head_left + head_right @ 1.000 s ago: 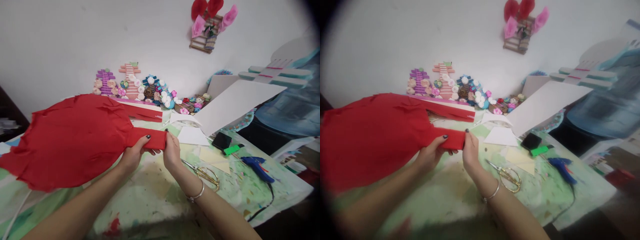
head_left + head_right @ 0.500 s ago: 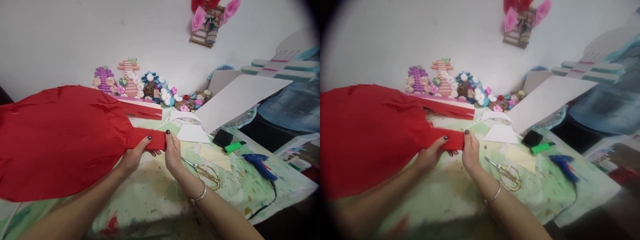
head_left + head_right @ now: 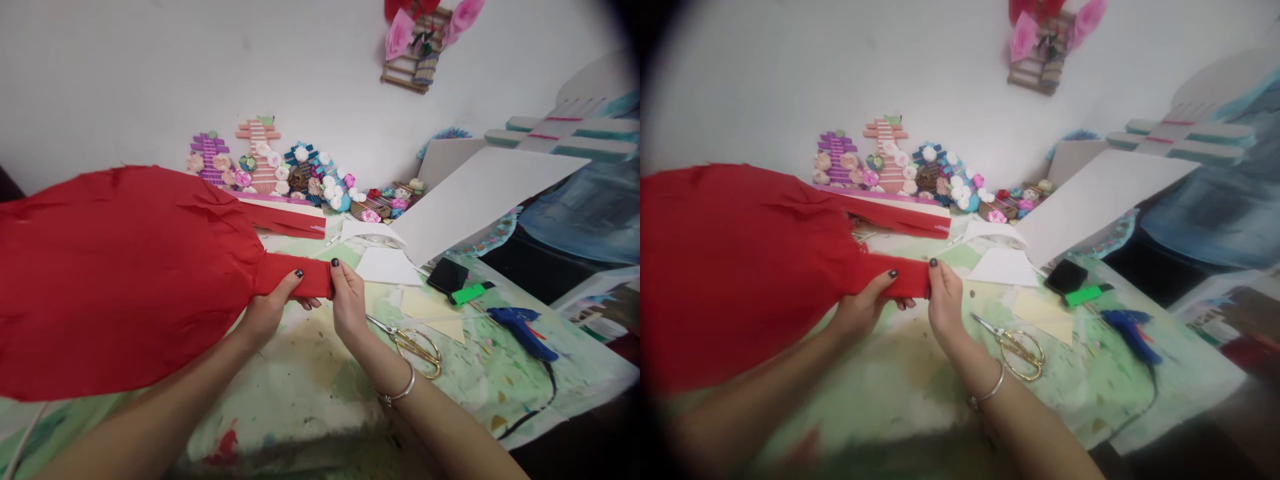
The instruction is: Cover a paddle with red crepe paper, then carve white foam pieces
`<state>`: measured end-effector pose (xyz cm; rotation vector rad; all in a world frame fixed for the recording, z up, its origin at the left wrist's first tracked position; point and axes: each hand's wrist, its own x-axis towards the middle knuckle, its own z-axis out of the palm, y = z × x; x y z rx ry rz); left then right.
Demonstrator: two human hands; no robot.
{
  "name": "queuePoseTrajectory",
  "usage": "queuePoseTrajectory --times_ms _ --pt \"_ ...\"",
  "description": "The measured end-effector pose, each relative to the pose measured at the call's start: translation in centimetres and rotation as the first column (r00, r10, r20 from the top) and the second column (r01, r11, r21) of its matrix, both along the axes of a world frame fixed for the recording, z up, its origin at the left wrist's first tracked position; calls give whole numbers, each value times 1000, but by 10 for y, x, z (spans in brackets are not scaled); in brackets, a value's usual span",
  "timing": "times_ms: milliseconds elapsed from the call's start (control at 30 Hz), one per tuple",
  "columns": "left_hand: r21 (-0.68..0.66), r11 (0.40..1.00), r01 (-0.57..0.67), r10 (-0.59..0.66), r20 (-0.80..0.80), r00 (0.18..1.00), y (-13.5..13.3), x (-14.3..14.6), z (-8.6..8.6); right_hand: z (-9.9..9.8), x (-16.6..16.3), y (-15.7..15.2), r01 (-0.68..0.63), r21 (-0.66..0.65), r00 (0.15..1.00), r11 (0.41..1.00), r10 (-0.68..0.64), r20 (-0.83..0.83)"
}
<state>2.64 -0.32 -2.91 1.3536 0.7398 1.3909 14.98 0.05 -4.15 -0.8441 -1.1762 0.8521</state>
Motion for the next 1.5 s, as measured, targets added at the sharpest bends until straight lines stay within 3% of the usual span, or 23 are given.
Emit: queuePoseTrajectory --times_ms 200,500,867,1200,1500 --pt "-106 994 25 -6 169 986 2 3 5 -3 -1 -2 -109 21 992 994 110 -54" --pt "-31 999 28 -24 109 994 1 -1 3 2 0 -6 -42 52 995 998 37 96" --pt "-83 996 35 -21 173 985 4 0 6 -2 -1 -4 -235 34 965 972 237 -109" --pt "-11 1000 16 -15 106 994 4 -2 4 -1 -1 -4 -220 28 972 975 222 -81" --pt "-12 1000 11 -8 171 985 6 -1 4 -2 -2 -3 -305 57 941 951 310 -139"
